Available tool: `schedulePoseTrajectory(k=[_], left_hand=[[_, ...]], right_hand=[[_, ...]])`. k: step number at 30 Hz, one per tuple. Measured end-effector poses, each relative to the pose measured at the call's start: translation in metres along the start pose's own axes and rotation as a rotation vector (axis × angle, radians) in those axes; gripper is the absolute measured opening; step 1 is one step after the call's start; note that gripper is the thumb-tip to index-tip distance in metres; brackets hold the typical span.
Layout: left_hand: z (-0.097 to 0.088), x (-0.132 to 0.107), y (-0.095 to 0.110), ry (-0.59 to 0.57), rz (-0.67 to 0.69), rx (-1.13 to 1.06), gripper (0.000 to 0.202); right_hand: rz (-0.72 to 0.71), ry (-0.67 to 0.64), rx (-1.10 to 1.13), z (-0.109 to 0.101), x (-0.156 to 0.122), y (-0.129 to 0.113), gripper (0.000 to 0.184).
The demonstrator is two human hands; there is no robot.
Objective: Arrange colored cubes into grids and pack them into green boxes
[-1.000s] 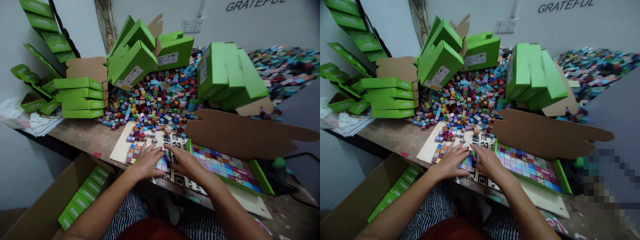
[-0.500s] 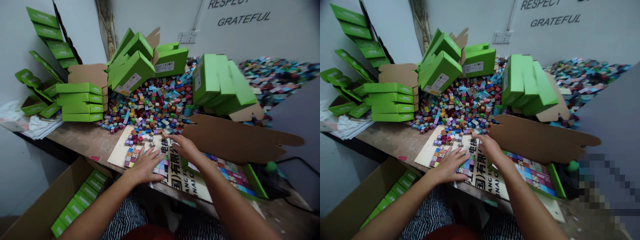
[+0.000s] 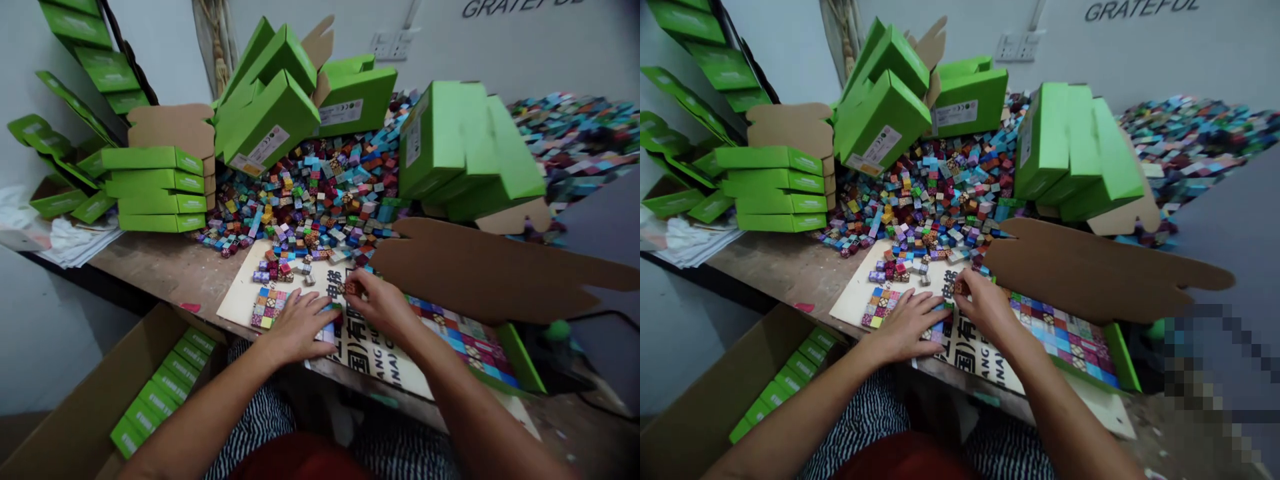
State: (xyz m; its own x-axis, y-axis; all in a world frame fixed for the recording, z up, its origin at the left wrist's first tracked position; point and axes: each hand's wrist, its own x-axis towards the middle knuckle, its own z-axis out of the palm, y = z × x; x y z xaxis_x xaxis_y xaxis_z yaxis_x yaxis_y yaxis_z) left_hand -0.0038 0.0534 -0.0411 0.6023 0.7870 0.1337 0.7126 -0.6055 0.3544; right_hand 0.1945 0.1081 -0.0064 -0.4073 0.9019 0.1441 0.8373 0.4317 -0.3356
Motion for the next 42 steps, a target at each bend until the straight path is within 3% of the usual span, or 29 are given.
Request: schedulePoseTrajectory(k=[3,6,10,13,16,22,29,35,38,42], left_hand=[[0.001,0.0,0.0,0.027,0.004,-0.007,0.062],[0.001,-0.001,0.001,0.038,0.001,-0.006,0.062],[0.0,-0.001,0.002,0.015,-0.008,0.012,0.065],[0.0,-0.001,0.002,0.008,-0.015,0.006,0.067],[0.001,-0.001,0.001,0.0,-0.011,0.001,0.067],[0.001,0.0,0.0,-0.014,-0.025,0.007,0.067],[-0.002,0.0,0.001,-0.042,-0.032,0.005,0.064],[-0.001,0.001,0.001,-0.038,-0.025,-0.011,0.061],[-0.001,0.002,0.002,-0.029,-0.025,-0.019,0.061],[-0.005,0.003,0.006,0.014,-0.01,-0.014,0.062]], right_hand=[[-0.081,0.182,0.029,0.005,-0.047,-0.011,0.008],[-0.1,0.25,-0.097,0.026,-0.076,-0.02,0.008],[-0.014,0.227,-0.113,0.049,-0.09,-0.023,0.02],[0.008,0.144,0.088,0.049,-0.097,-0.018,0.039],[0.062,0.05,0.279,0.044,-0.102,-0.014,0.039],[0.116,0.038,0.378,0.042,-0.096,-0.018,0.011],[0.03,0.137,0.383,0.048,-0.088,-0.024,0.012],[-0.019,0.069,0.411,0.036,-0.08,-0.021,0.014],[-0.089,0.025,0.379,0.016,-0.06,-0.018,0.018],[-0.151,0.038,0.288,0.007,-0.001,-0.026,0.018]])
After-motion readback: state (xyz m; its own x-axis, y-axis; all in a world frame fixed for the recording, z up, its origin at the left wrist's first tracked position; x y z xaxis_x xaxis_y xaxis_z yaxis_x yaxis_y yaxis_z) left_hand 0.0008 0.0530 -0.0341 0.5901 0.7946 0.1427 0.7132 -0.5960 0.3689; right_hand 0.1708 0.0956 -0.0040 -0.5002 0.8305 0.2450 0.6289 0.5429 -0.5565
